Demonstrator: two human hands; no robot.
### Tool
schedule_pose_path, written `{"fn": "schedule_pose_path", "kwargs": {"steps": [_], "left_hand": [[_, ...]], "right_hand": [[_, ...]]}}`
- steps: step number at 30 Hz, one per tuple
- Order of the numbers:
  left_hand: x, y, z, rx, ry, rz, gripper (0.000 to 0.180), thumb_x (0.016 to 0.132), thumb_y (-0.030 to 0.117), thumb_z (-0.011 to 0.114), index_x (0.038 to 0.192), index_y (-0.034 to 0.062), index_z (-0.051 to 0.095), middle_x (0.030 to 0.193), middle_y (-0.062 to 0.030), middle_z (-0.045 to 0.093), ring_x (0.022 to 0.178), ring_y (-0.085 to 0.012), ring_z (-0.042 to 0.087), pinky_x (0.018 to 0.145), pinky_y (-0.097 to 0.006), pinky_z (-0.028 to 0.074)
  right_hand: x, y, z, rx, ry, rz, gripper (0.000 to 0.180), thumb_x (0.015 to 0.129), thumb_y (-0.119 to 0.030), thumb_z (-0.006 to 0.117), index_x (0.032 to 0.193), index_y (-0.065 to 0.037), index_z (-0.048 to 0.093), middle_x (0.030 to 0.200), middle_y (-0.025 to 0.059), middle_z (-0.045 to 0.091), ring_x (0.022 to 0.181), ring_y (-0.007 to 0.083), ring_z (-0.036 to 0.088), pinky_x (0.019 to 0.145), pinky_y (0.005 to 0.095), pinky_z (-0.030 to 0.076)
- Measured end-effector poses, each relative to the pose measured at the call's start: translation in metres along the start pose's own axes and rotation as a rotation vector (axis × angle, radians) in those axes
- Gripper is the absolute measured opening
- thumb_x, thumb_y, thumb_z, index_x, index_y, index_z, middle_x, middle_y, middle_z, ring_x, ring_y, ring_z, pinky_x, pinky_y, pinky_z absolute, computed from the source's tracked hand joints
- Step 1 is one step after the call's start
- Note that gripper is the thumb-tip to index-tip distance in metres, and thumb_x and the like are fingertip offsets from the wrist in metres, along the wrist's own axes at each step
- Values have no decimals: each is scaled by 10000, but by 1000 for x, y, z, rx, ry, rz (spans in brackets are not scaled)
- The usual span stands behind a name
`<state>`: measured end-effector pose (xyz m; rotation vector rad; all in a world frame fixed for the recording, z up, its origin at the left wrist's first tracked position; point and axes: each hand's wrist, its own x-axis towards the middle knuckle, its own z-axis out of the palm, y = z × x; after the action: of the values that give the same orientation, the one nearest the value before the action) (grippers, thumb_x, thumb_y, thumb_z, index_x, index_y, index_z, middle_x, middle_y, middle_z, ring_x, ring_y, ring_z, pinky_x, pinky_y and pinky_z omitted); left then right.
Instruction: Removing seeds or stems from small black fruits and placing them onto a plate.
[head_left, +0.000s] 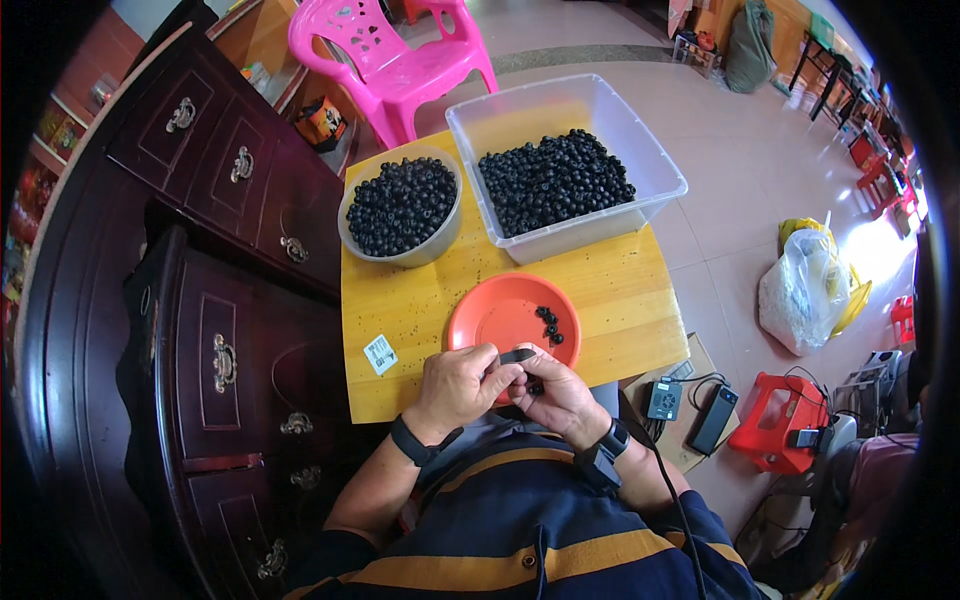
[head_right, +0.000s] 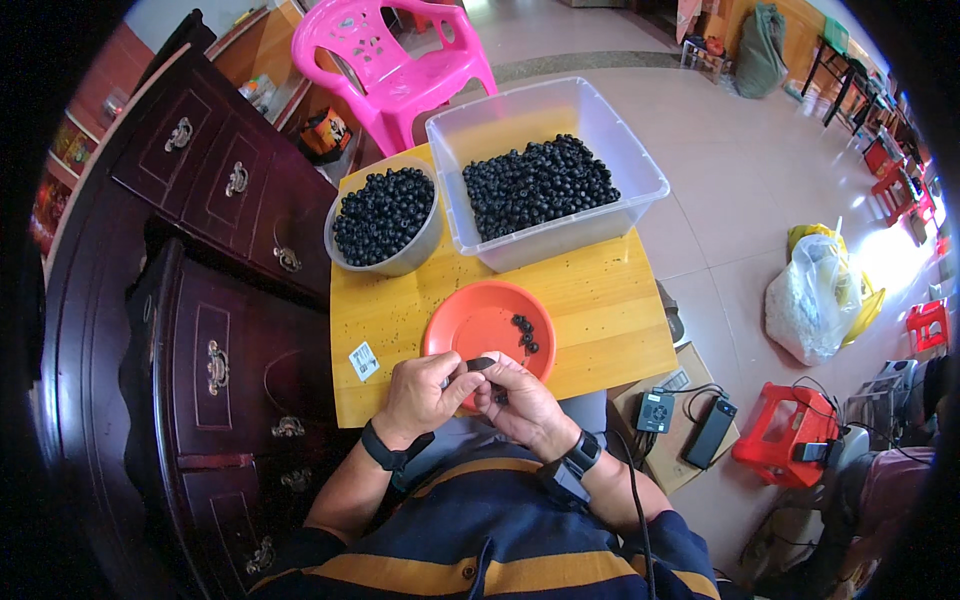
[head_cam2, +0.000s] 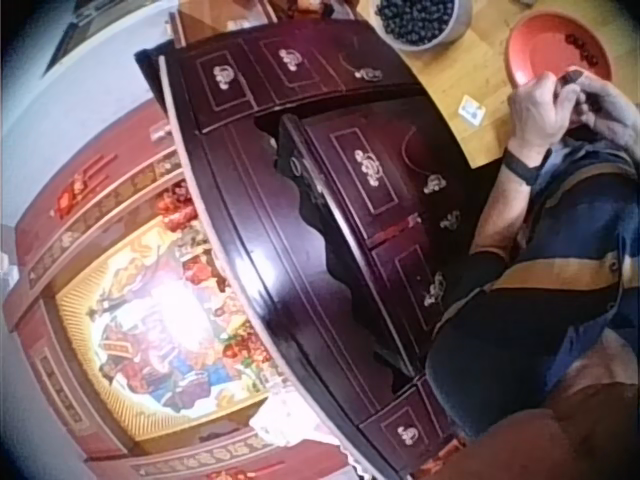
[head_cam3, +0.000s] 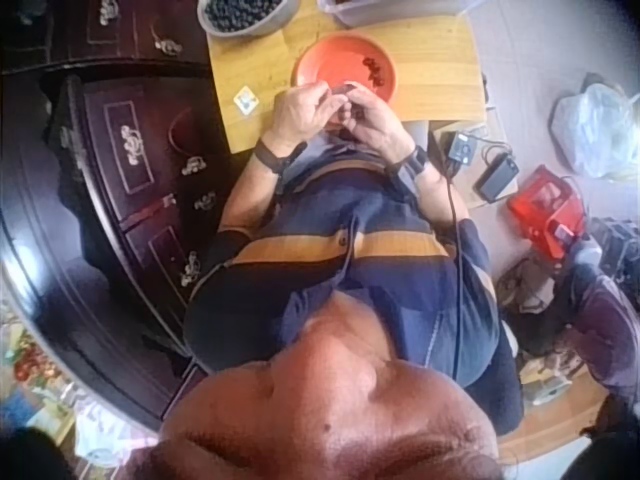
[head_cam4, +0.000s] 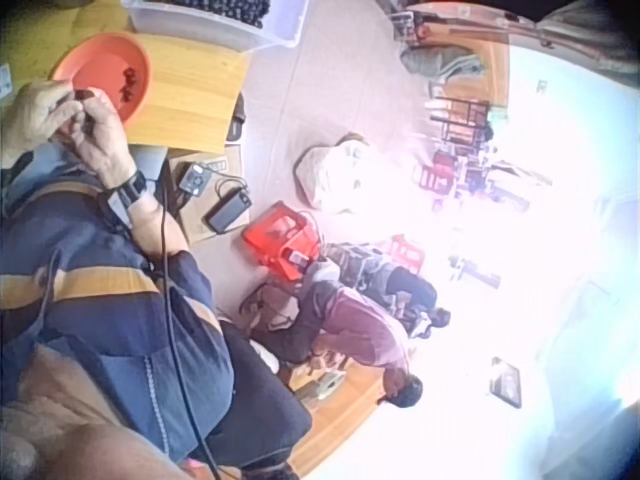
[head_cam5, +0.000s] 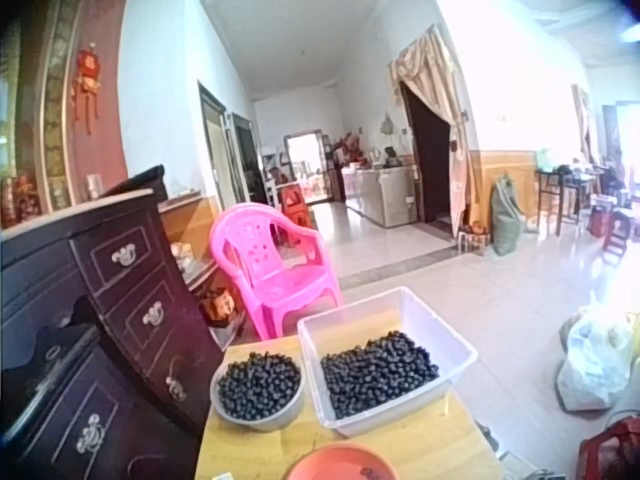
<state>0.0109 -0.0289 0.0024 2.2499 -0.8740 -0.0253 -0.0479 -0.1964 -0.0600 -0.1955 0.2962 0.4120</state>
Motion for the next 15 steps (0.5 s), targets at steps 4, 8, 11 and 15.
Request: {"fn": "schedule_pose_path", "kwargs": {"steps": [4,8,11,15], "left_hand": [[0,3,-8,-103,26,-56,223,893,247,742,852,46,656,665,-97,630,568,-220,639,527,-324,466],[5,16,-13,-184,80,-74,143,868,163,750,899,47,672,679,-85,638,580,-204,639,536,-308,471],[8,11,-18,-246,17,-42,161,845,146,761,929,41,674,695,-75,649,590,-185,638,545,-307,481],[24,-2,-44,-34,-10,-70,107,844,181,734,887,102,675,685,-89,649,612,-266,664,557,-359,509]], "right_hand": [[0,-2,4,60,8,4,47,992,-131,619,1036,-117,624,958,-7,650,793,67,620,739,214,545],[2,-1,2,48,-9,12,46,999,-136,610,1041,-124,626,966,-5,652,792,71,619,744,216,545],[0,0,5,39,-9,63,54,1003,-154,608,1042,-121,625,966,-7,655,808,80,630,750,228,551],[-1,0,8,39,129,107,120,1008,-186,600,1084,-97,627,994,28,664,873,132,668,781,275,570]]}}
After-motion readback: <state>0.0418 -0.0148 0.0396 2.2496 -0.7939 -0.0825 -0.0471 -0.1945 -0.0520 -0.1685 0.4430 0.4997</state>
